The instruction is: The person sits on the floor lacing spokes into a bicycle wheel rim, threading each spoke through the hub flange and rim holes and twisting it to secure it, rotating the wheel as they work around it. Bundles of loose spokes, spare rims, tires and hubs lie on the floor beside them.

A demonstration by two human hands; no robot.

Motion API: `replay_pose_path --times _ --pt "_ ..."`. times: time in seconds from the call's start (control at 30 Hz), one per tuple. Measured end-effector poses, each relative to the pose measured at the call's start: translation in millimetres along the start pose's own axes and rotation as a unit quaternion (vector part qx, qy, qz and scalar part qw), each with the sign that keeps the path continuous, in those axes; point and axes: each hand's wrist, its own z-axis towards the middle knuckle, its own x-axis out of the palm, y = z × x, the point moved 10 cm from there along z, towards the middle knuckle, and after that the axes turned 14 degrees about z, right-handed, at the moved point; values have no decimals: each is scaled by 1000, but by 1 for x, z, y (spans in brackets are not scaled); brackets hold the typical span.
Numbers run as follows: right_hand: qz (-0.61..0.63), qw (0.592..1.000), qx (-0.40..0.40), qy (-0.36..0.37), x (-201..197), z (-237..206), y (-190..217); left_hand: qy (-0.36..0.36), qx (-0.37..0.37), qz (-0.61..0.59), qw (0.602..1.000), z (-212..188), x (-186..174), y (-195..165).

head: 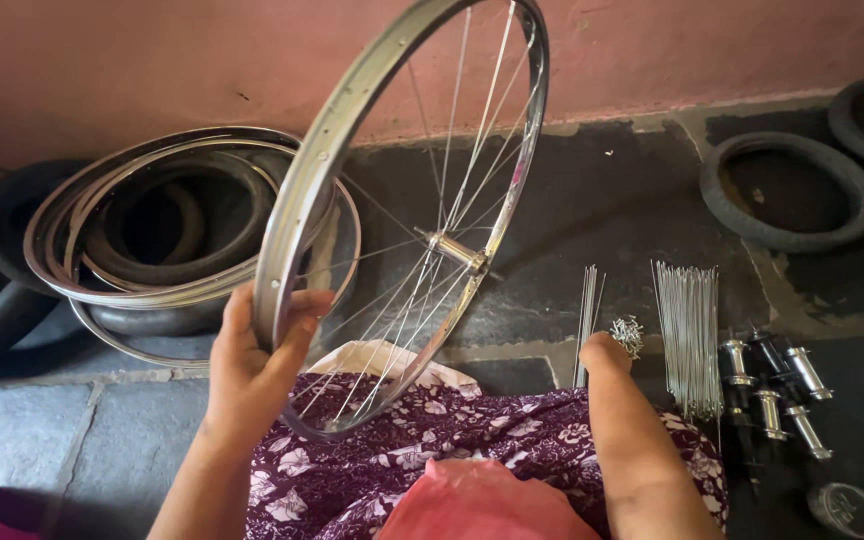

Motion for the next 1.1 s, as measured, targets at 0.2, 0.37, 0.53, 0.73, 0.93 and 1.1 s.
replay_pose_path --times 0.2,0.37,0.53,0.73,0.93,1.1 --pt "10 1000 22 19 9 6 -7 15 14 -29 999 -6 -6 11" --pt "48 992 -70 -95 -30 -2 14 -18 -41 38 998 -3 -20 22" --pt "320 892 -235 -216 -94 -83 4 -20 -17 45 999 8 -36 27" --pt "235 779 -477 -334 -138 -237 29 -11 -47 -35 998 13 -47 57" --pt "180 750 -533 -347 -145 -271 60 -6 -74 -56 996 7 -51 76" --pt "176 738 -554 -342 -143 -274 89 -11 -91 -50 995 2 -58 80"
